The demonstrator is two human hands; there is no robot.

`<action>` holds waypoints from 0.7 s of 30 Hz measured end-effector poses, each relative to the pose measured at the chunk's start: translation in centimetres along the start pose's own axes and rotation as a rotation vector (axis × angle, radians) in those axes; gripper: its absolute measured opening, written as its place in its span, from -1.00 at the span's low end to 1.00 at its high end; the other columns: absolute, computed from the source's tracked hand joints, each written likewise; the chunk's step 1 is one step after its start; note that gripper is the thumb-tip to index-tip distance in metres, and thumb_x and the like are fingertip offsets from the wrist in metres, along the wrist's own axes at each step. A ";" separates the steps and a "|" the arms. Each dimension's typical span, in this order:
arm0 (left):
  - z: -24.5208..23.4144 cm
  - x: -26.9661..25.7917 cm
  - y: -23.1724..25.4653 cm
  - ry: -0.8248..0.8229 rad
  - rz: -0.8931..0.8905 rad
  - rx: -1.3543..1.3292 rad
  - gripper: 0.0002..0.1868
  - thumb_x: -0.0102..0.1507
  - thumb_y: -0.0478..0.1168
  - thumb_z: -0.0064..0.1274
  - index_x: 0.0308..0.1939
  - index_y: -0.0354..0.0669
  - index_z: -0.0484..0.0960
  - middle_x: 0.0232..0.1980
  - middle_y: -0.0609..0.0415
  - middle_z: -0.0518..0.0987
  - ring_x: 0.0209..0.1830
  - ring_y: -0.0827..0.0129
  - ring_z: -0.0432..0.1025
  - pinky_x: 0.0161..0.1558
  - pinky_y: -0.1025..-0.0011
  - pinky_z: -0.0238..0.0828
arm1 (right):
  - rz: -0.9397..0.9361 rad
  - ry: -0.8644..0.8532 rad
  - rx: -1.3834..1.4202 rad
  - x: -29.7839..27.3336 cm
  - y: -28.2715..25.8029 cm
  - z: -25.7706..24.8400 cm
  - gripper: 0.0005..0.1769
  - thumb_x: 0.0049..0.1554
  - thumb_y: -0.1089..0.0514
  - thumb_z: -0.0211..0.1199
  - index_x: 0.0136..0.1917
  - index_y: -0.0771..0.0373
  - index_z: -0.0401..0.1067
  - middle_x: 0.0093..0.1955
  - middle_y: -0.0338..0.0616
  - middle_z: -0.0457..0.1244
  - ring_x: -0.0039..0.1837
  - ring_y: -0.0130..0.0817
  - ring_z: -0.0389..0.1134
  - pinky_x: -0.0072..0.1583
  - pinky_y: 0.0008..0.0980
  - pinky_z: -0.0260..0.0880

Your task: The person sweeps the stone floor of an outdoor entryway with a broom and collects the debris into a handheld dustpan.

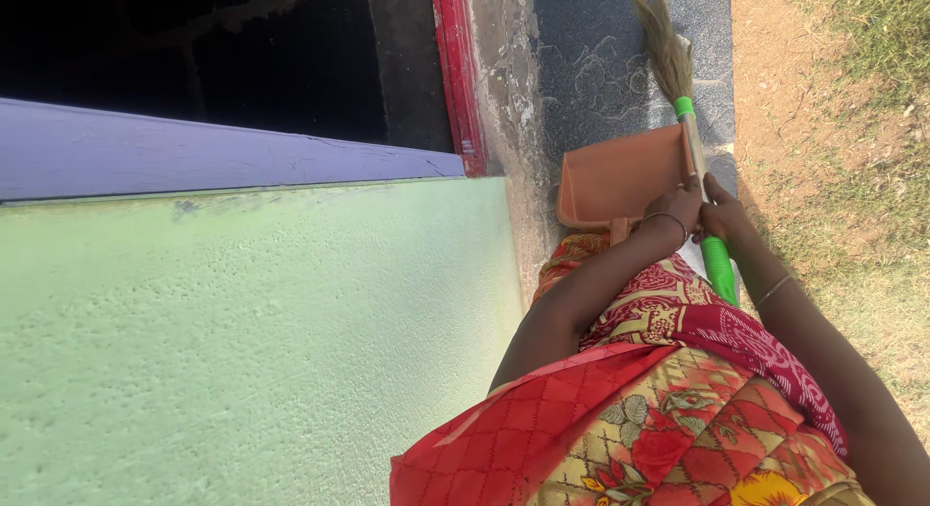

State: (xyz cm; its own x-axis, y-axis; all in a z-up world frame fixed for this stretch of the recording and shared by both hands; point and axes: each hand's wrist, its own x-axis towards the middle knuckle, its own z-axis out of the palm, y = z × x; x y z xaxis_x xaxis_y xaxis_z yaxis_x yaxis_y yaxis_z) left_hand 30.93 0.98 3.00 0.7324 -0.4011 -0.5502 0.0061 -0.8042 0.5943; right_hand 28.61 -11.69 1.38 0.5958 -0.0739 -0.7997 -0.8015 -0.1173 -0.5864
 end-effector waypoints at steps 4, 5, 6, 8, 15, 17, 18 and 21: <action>-0.6 0.6 0.0 0.037 0.002 0.034 -0.28 0.22 -0.24 0.09 0.40 -0.38 0.17 0.13 -0.23 0.58 0.01 -0.01 0.59 -0.05 0.14 0.57 | 0.002 0.014 -0.051 -0.4 -0.8 0.4 -0.18 0.26 0.22 0.06 0.72 -0.10 -0.07 -0.31 -0.12 0.26 -0.43 -0.42 0.22 -0.39 -0.36 0.30; -0.5 1.1 -0.3 0.041 -0.008 0.033 -0.27 0.21 -0.24 0.11 0.39 -0.38 0.17 0.14 -0.22 0.58 0.02 0.00 0.59 -0.04 0.15 0.58 | 0.017 0.002 -0.062 -0.6 -1.1 0.8 -0.21 0.27 0.17 0.08 0.71 -0.11 -0.05 -0.31 -0.14 0.27 -0.42 -0.44 0.21 -0.39 -0.37 0.30; -0.5 1.5 -0.7 0.024 -0.019 0.039 -0.23 0.16 -0.24 0.16 0.38 -0.39 0.18 0.11 -0.21 0.59 0.02 0.02 0.59 -0.04 0.17 0.57 | 0.031 -0.010 -0.072 -0.6 -1.5 1.0 -0.23 0.29 0.13 0.10 0.70 -0.13 -0.03 -0.30 -0.16 0.28 -0.42 -0.46 0.20 -0.39 -0.37 0.30; -0.6 1.8 -1.3 -0.014 -0.040 0.053 -0.15 0.06 -0.22 0.26 0.34 -0.41 0.18 0.07 -0.19 0.60 0.03 0.05 0.58 -0.03 0.22 0.56 | 0.025 -0.071 -0.106 -0.3 -2.0 1.4 -0.33 0.31 0.10 0.10 0.67 -0.09 0.14 -0.32 -0.17 0.25 -0.41 -0.47 0.21 -0.38 -0.40 0.30; -3.7 0.8 -2.6 -0.030 -0.142 -0.082 -0.58 0.41 -0.21 -0.22 0.31 -0.35 0.28 0.03 -0.21 0.67 -0.02 0.03 0.63 -0.03 0.15 0.57 | 0.074 -0.138 -0.092 3.5 -1.6 3.4 -0.23 0.23 0.22 0.04 0.66 -0.23 0.13 -0.37 -0.12 0.23 -0.44 -0.44 0.21 -0.41 -0.35 0.29; -4.2 0.4 -3.0 0.097 -0.026 0.044 -0.45 0.28 -0.23 -0.05 0.32 -0.37 0.24 0.11 -0.23 0.59 0.02 -0.01 0.59 -0.03 0.16 0.58 | 0.081 -0.101 0.025 4.5 -1.2 3.3 -0.24 0.26 0.18 0.09 0.68 -0.16 0.06 -0.34 -0.16 0.25 -0.44 -0.47 0.21 -0.41 -0.39 0.27; -4.3 0.3 -2.9 0.088 -0.021 0.039 -0.45 0.29 -0.22 -0.05 0.33 -0.36 0.24 0.11 -0.22 0.59 0.02 -0.02 0.59 -0.03 0.14 0.57 | 0.083 -0.085 0.083 4.9 -1.1 3.3 -0.23 0.27 0.16 0.11 0.69 -0.13 0.03 -0.32 -0.18 0.26 -0.44 -0.48 0.21 -0.41 -0.41 0.27; -4.8 0.2 -2.5 0.069 -0.006 0.034 -0.37 0.26 -0.22 0.01 0.36 -0.33 0.20 0.12 -0.22 0.58 0.03 -0.03 0.58 -0.03 0.12 0.56 | 0.044 -0.054 0.082 5.2 -1.4 2.9 -0.19 0.29 0.19 0.15 0.72 -0.02 -0.05 -0.26 -0.10 0.29 -0.41 -0.44 0.23 -0.40 -0.39 0.27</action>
State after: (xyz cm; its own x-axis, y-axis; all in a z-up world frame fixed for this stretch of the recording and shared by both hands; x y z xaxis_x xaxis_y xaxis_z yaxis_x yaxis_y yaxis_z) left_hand 34.34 5.05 4.26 0.7776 -0.3660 -0.5113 -0.0119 -0.8215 0.5701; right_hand 32.72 -9.08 -2.36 0.5578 -0.0234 -0.8296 -0.8298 -0.0333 -0.5570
